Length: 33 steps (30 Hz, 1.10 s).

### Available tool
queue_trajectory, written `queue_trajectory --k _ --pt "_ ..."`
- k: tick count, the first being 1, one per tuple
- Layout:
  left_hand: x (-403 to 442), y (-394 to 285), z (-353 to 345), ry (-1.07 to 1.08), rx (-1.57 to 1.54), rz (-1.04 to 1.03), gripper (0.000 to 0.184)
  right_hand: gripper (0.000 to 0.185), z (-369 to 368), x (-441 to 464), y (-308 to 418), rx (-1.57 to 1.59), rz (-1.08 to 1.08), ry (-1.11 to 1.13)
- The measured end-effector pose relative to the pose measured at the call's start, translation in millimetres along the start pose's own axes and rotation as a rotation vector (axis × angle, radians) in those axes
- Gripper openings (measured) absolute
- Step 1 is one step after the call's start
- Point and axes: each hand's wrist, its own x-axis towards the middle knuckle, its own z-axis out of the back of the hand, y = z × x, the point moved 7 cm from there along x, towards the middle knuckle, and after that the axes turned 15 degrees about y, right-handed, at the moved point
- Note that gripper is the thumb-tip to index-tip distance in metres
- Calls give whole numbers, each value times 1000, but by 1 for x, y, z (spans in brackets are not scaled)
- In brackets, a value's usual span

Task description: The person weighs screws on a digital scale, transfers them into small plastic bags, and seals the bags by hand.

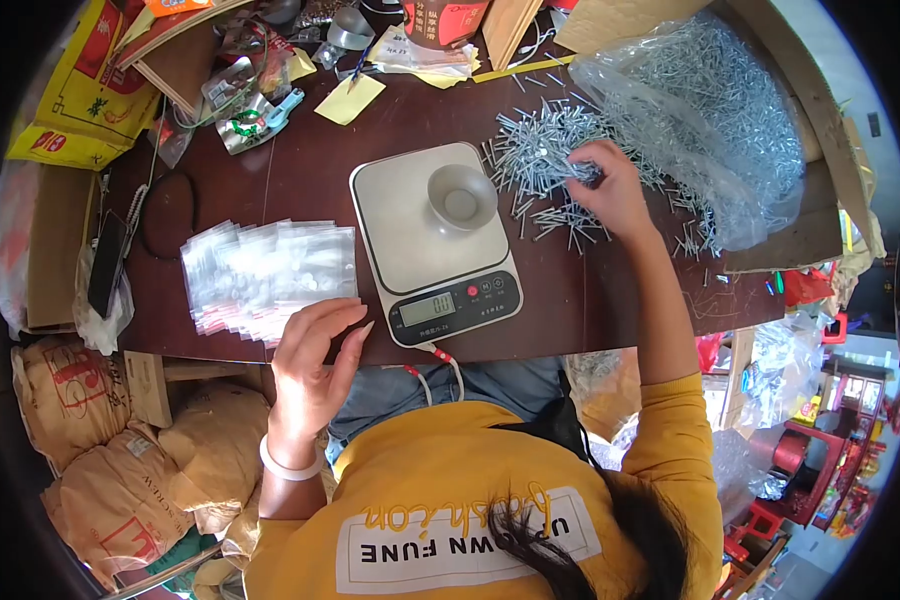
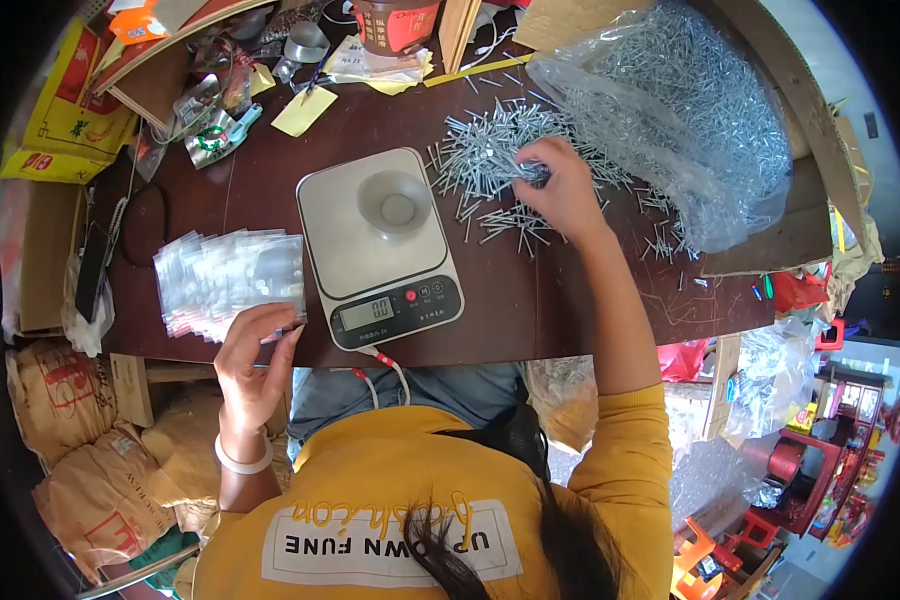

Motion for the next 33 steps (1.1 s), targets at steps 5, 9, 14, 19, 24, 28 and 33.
queue_trajectory --k 5,9,14,19,24,28,33 --pt "-5 8 2 -30 -8 30 23 22 22 3 -18 466 -225 67" --pt "-5 7 2 -31 -19 23 22 23 24 7 -29 543 -248 111" --pt "-5 9 3 -34 -20 26 23 24 35 18 29 582 -140 200" --pt "-5 8 0 -20 -21 40 23 23 1 41 107 476 24 526" --pt "-7 10 2 -20 -26 56 24 32 -38 51 147 114 238 503" --pt "-10 17 7 -15 16 69 24 27 -36 52 137 195 203 410" --pt "-13 30 11 55 138 86 26 20 -5 38 79 312 7 354"
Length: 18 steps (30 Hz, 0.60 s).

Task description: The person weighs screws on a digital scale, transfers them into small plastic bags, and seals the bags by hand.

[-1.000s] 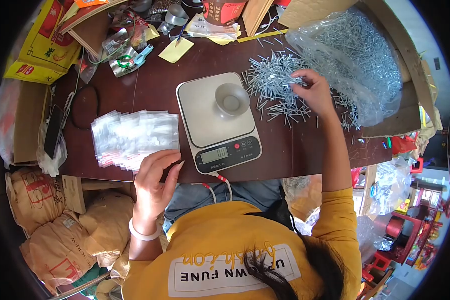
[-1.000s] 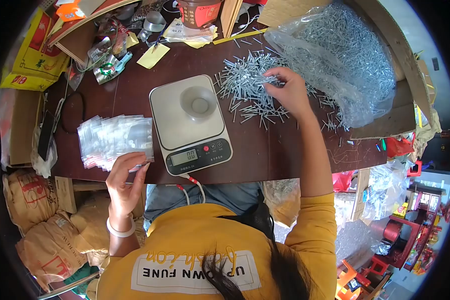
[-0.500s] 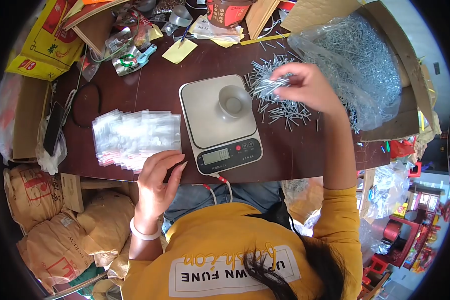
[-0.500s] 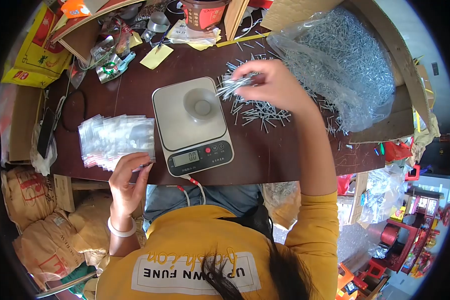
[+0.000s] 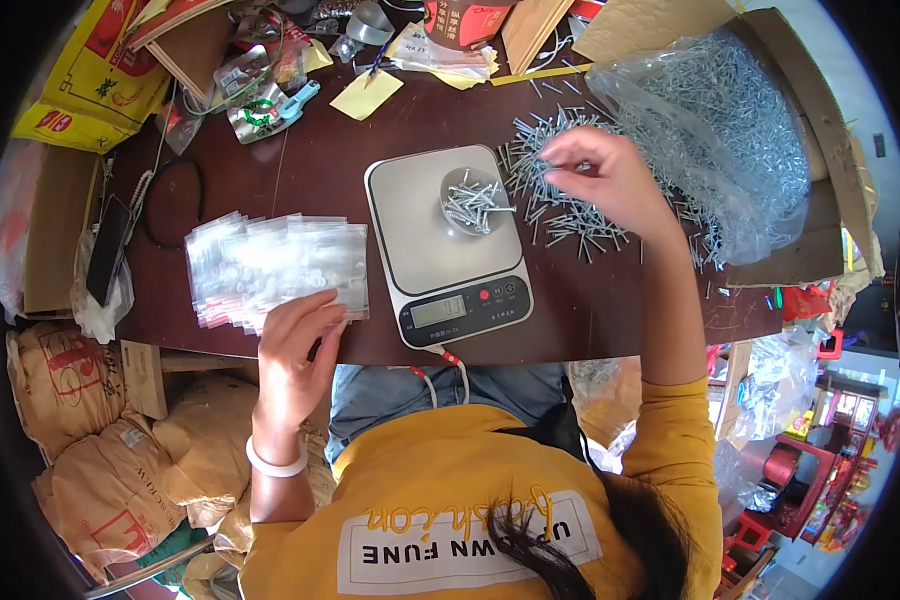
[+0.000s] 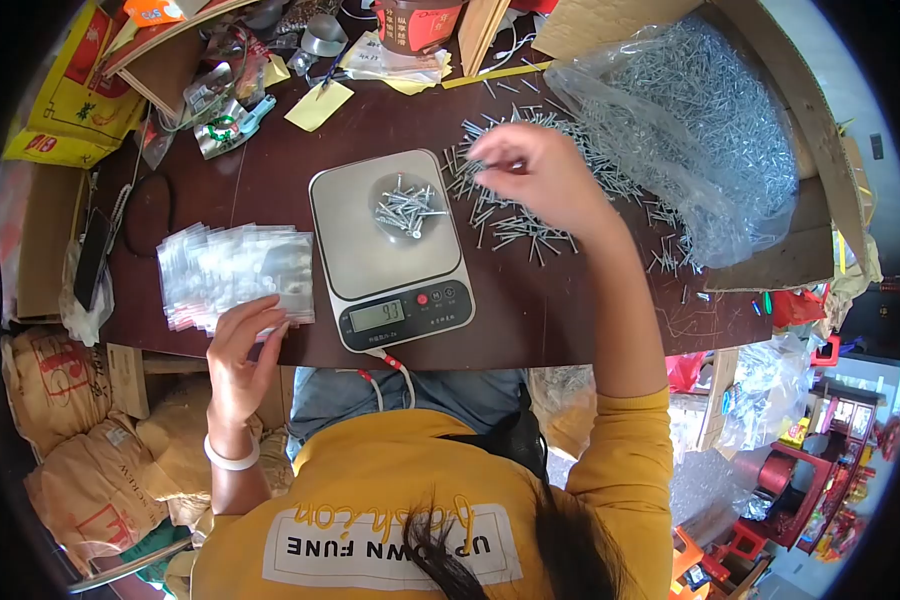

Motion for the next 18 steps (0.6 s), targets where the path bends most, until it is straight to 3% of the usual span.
queue_trajectory --k 4,6,10,13,15,16,18 --pt "6 12 -17 55 162 -28 24 18 18 -23 -23 -228 -69 -205" --pt "8 16 -22 35 203 -64 19 17 12 -27 -17 -278 -95 -182" --pt "0 31 -20 -117 -63 67 16 19 2 -26 -5 -362 -38 -179" --pt "-3 36 -20 -198 -107 179 14 20 -14 -18 9 -281 122 -126" --pt "-4 40 -21 -226 -88 192 14 25 -26 -11 12 -202 121 -89" --pt "3 30 -19 -219 5 77 14 27 -32 -7 14 -166 121 -72" --pt "5 29 -22 -195 -51 132 15 28 -43 1 21 -149 176 -84"
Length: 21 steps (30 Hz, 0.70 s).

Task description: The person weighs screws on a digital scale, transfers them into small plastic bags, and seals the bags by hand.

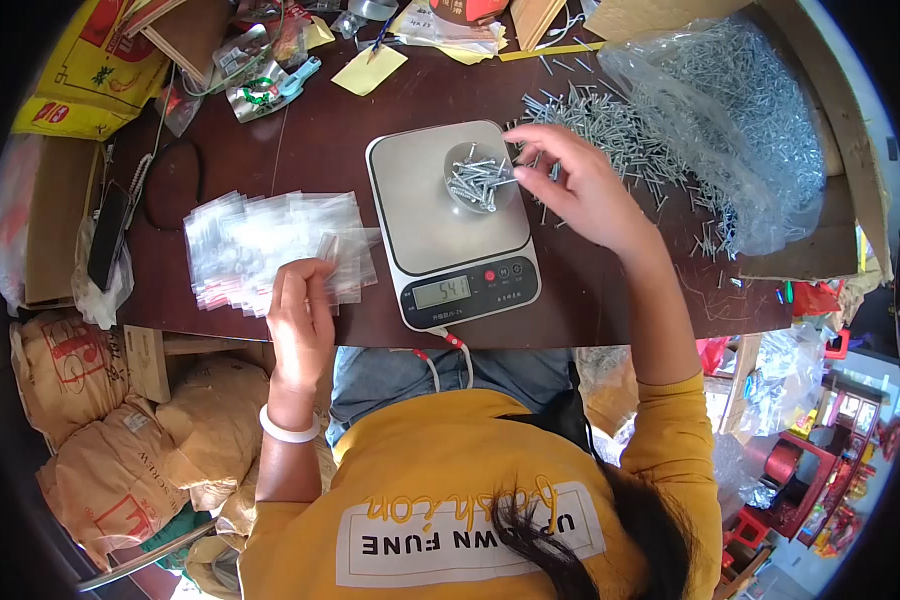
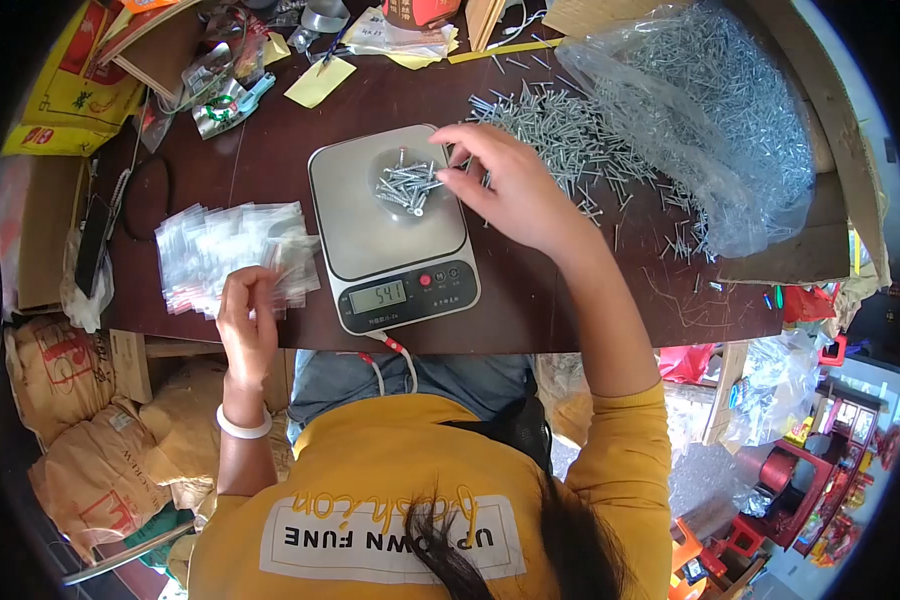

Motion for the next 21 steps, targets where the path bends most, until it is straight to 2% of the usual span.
queue_trajectory --k 4,7,10,13,16,19,21 --pt "-1 5 -3 -13 -26 6 14 16 -14 9 4 -82 46 -1" --pt "-2 14 -2 27 -122 178 14 12 -13 7 3 -105 29 -12" --pt "0 5 5 -7 -38 82 16 11 -10 3 11 -85 62 -64" --pt "1 0 9 44 -38 24 22 15 -11 3 6 -56 26 -35" --pt "4 -14 20 -58 14 -71 25 20 -12 5 9 -188 -21 6" --pt "4 -28 26 -74 51 -100 27 24 -19 14 7 -173 -76 58" --pt "2 -33 26 -84 36 -123 27 23 -22 22 8 -220 -35 96"
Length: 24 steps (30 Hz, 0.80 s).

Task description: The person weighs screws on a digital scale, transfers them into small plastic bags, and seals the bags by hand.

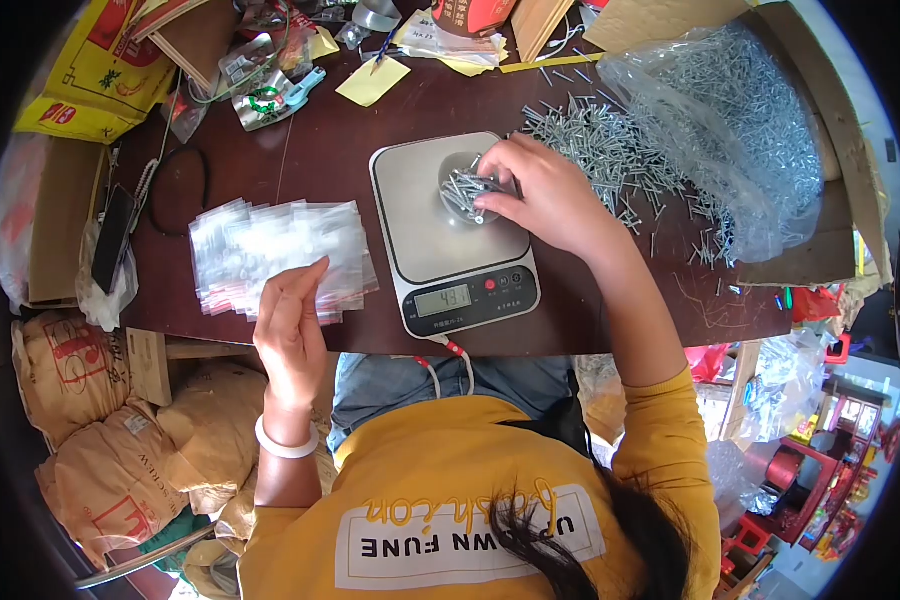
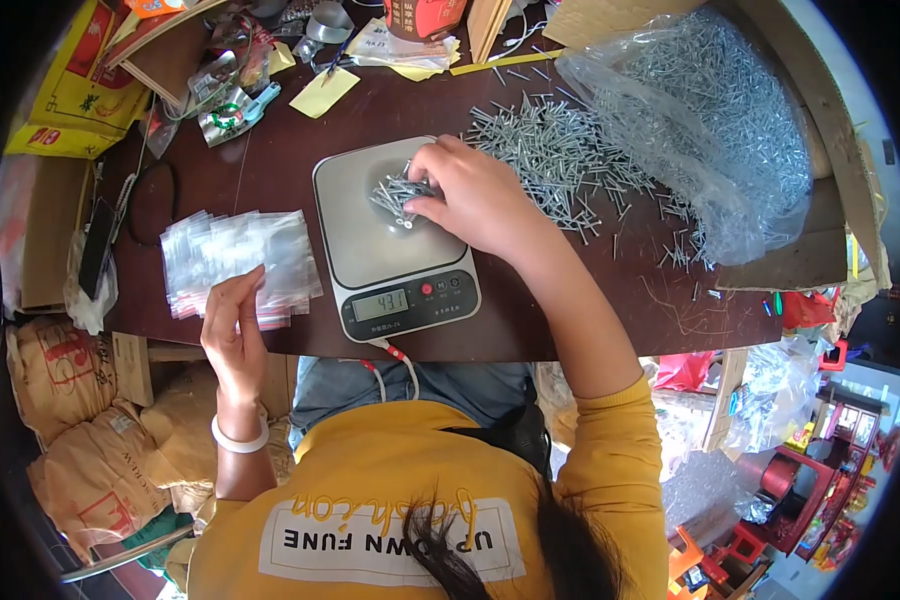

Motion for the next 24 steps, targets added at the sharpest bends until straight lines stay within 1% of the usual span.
queue_trajectory --k 4,7,10,11,14,15,18,19,22,24 --pt "-1 -10 3 -11 -53 -46 23 21 -2 9 0 -39 44 87" --pt "-6 -7 6 58 -93 33 15 19 6 7 0 84 112 -7" --pt "-8 -12 4 103 -108 92 9 18 18 2 -3 101 76 -106" --pt "-7 -15 3 84 -136 31 11 18 18 3 -2 100 26 -71" --pt "-9 -17 -2 124 -166 36 16 18 9 7 11 -15 25 -109" --pt "-7 -23 -3 107 -168 -5 17 19 4 8 15 -112 -38 -128" --pt "-5 -29 -5 97 -197 -28 15 15 -4 17 20 -247 -131 -37" --pt "-5 -29 -3 97 -200 -33 15 16 0 17 22 -247 -129 -59" --pt "-6 -27 1 96 -219 -47 15 19 12 7 17 -70 -29 -165" --pt "-6 -26 0 76 -231 -52 16 21 19 -2 8 91 -33 -157"
